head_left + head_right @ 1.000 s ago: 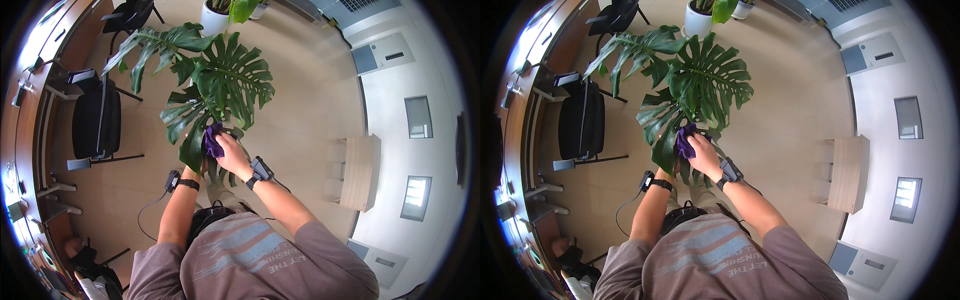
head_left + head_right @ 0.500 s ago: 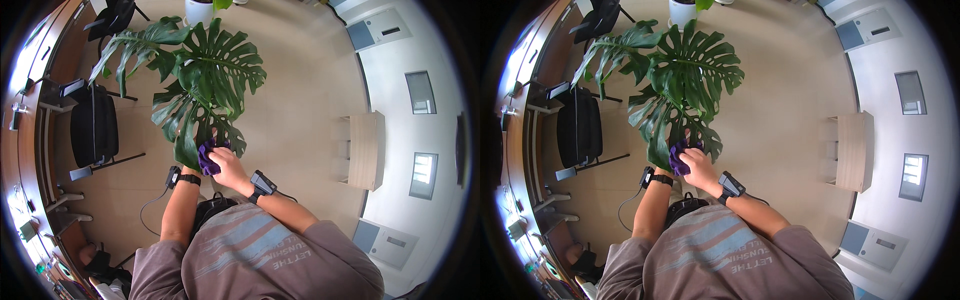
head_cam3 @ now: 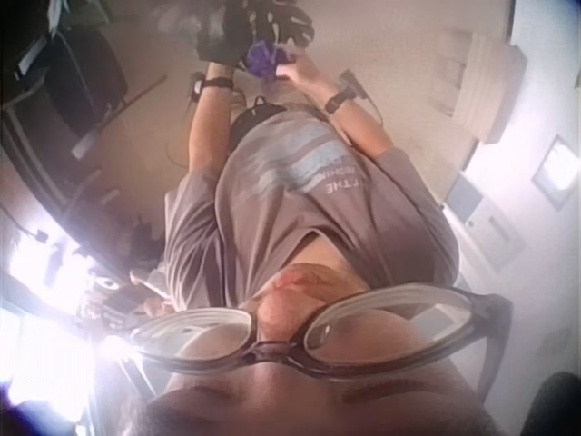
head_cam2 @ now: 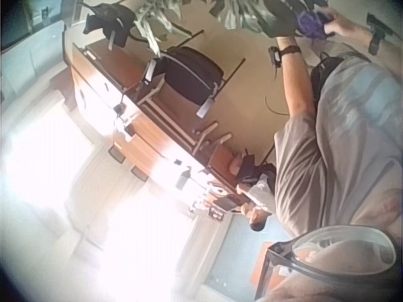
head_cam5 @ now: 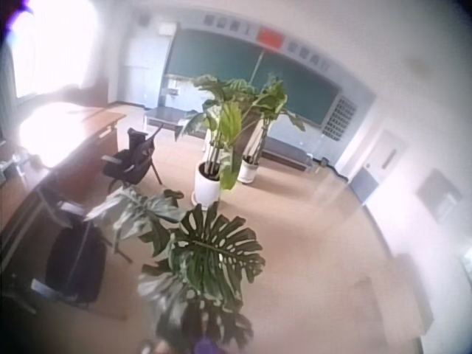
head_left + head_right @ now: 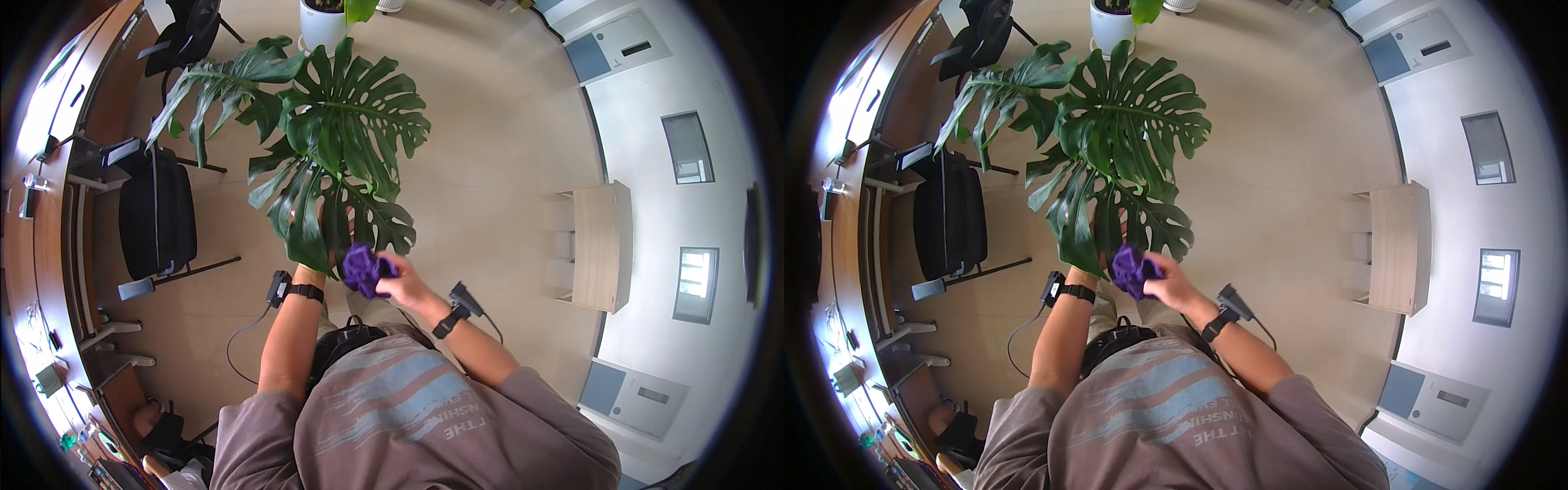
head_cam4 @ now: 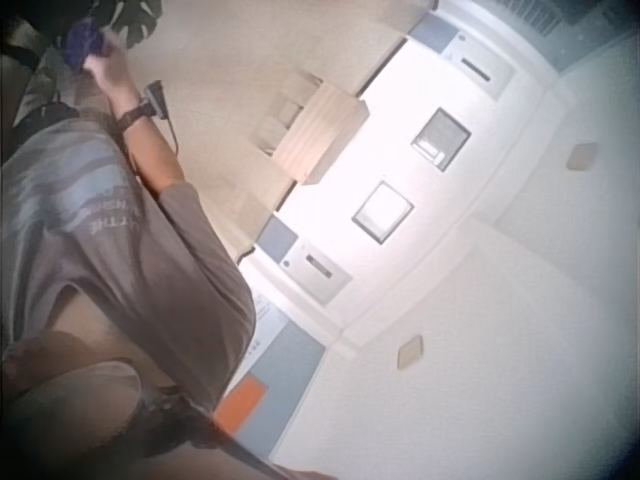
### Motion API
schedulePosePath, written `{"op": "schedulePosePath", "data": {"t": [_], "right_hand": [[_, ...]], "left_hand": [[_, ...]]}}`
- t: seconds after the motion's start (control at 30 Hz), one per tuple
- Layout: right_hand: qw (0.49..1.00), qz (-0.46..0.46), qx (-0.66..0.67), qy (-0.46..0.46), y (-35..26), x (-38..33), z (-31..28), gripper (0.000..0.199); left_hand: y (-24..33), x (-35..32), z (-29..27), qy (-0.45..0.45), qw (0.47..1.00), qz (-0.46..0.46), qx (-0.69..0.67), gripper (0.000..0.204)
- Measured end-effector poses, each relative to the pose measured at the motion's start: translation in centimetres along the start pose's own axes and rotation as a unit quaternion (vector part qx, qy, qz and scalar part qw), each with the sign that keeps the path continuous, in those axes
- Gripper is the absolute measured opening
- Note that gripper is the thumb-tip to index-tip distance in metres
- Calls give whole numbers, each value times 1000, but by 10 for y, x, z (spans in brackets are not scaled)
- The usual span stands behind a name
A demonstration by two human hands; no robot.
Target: The person wipes the individual leaves of a potted monstera plant using a purple cloth.
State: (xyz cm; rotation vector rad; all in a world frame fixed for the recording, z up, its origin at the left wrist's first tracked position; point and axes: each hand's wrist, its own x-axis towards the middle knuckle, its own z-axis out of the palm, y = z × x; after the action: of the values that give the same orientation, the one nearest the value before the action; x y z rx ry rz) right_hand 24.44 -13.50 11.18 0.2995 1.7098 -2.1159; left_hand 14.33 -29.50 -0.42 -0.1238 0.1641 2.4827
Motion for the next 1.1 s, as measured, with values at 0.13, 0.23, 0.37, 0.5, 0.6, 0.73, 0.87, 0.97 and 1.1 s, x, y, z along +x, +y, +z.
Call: {"op": "schedulePosePath", "data": {"t": [0.13,0.23,0.37,0.5,0.6,0.73,0.87,0.97,1.1], "right_hand": [[994,-71,69,53,-67,23,0,42],[992,-109,-26,55,-73,61,-6,34],[930,-163,-318,83,-30,92,11,28],[868,-255,-406,128,13,101,23,34],[868,-262,-411,96,-5,84,32,33],[843,-281,-450,88,0,59,35,31],[862,-264,-427,73,4,40,34,27],[870,-262,-412,71,18,29,25,28],[965,-51,-255,12,0,19,1,33]], "left_hand": [[-7,3,-1,101,986,67,116,81],[-4,-3,-8,-117,991,-1,-67,73],[-12,5,13,67,992,105,-1,60],[-13,5,3,116,974,174,86,55],[-10,0,2,57,985,163,8,51],[-14,1,20,-87,986,140,-39,44],[-28,6,-30,21,989,115,92,58],[-27,5,-25,36,989,93,109,53],[-22,4,-3,32,989,117,87,46]]}}
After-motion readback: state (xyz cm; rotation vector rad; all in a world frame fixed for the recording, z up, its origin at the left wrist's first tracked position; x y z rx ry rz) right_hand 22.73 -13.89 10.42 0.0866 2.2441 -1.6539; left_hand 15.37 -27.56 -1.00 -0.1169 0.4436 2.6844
